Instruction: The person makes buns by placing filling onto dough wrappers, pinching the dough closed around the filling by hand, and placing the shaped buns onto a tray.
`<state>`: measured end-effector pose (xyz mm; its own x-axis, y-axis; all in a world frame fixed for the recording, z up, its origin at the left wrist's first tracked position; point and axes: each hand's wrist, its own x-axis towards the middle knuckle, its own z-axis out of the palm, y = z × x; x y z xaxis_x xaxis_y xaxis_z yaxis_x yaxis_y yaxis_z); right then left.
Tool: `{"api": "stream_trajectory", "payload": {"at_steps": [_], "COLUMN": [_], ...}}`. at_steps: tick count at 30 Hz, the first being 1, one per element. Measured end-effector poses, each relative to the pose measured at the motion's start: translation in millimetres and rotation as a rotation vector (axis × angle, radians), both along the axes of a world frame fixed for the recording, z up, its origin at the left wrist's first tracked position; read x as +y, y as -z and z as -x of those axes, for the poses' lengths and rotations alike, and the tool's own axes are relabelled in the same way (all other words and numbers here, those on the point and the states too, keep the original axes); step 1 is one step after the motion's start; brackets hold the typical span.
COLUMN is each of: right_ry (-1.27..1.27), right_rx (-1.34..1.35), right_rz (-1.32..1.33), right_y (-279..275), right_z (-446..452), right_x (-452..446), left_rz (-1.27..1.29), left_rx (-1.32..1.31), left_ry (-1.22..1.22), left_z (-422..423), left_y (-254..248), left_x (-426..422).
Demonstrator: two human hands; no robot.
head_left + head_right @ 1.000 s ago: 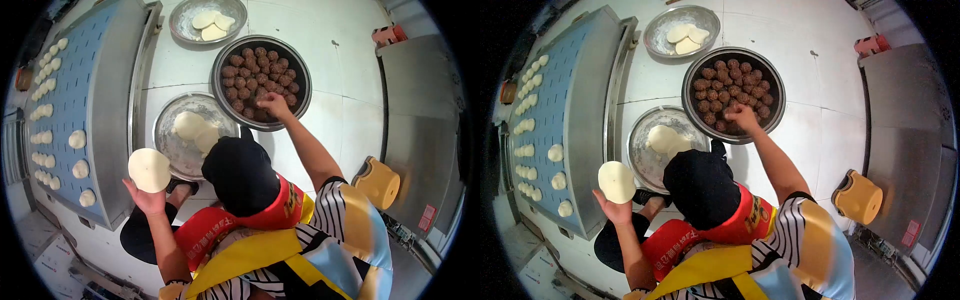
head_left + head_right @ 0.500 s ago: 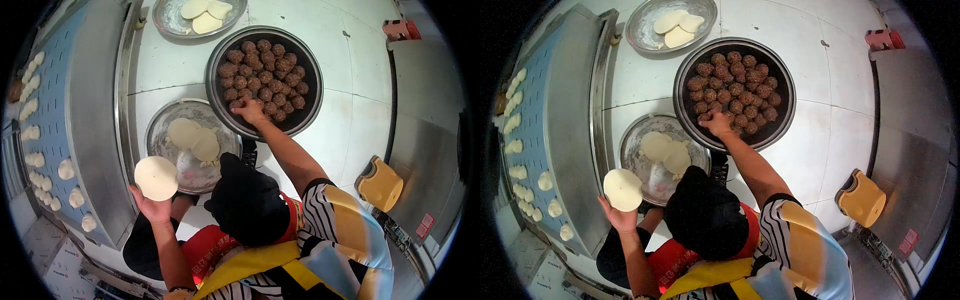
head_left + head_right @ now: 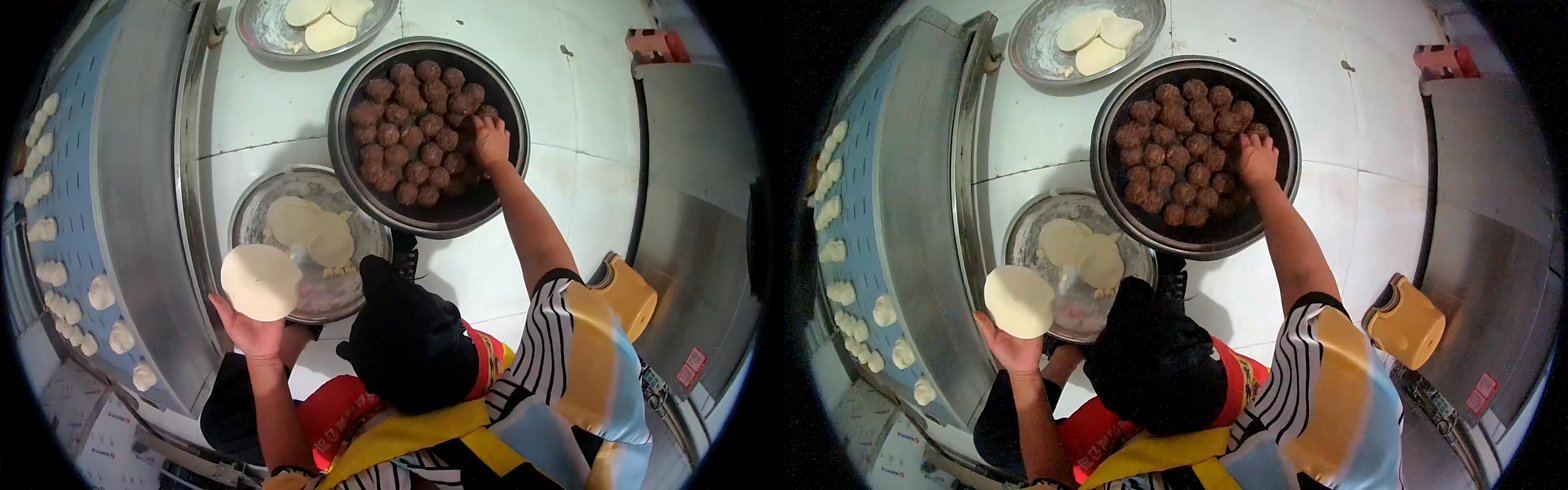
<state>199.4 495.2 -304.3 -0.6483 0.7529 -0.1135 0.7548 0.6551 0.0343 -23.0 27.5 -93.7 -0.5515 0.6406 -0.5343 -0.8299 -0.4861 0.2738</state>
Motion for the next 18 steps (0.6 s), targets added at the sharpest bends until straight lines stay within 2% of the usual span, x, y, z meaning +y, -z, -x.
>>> {"api": "stream_trajectory", "payload": {"at_steps": [1, 9, 12, 15, 17, 18], "right_ry": [0.009, -0.014, 0.174, 0.212, 0.035, -0.101], "right_rx": [-0.037, -0.144, 0.133, 0.501, 0.540, 0.552], "right_rz": [0.025, 0.042, 0.172, 0.761, 1.087, 1.191], "right_y": [-1.3, -20.5, -51.9, -93.2, -198.3, -236.9], "right_z": [0.8, 13.1, 21.0, 38.1, 74.8, 88.4], "right_x": [-2.4, -0.8, -16.3, -47.4, -105.3, -132.2], "left_rz": [-0.050, 0.033, 0.064, 0.076, 0.003, -0.019], "left_rx": [0.013, -0.070, -0.102, -0.071, -0.011, -0.060], "left_ry": [0.028, -0.041, -0.029, 0.008, 0.045, 0.015], "left_z": [-1.2, -3.4, -7.5, -16.1, -22.2, -23.5], "left_y": [-0.6, 5.6, -0.4, -6.3, -11.4, -9.1], "left_x": [3.3, 8.9, 17.2, 30.1, 41.6, 44.5]}}
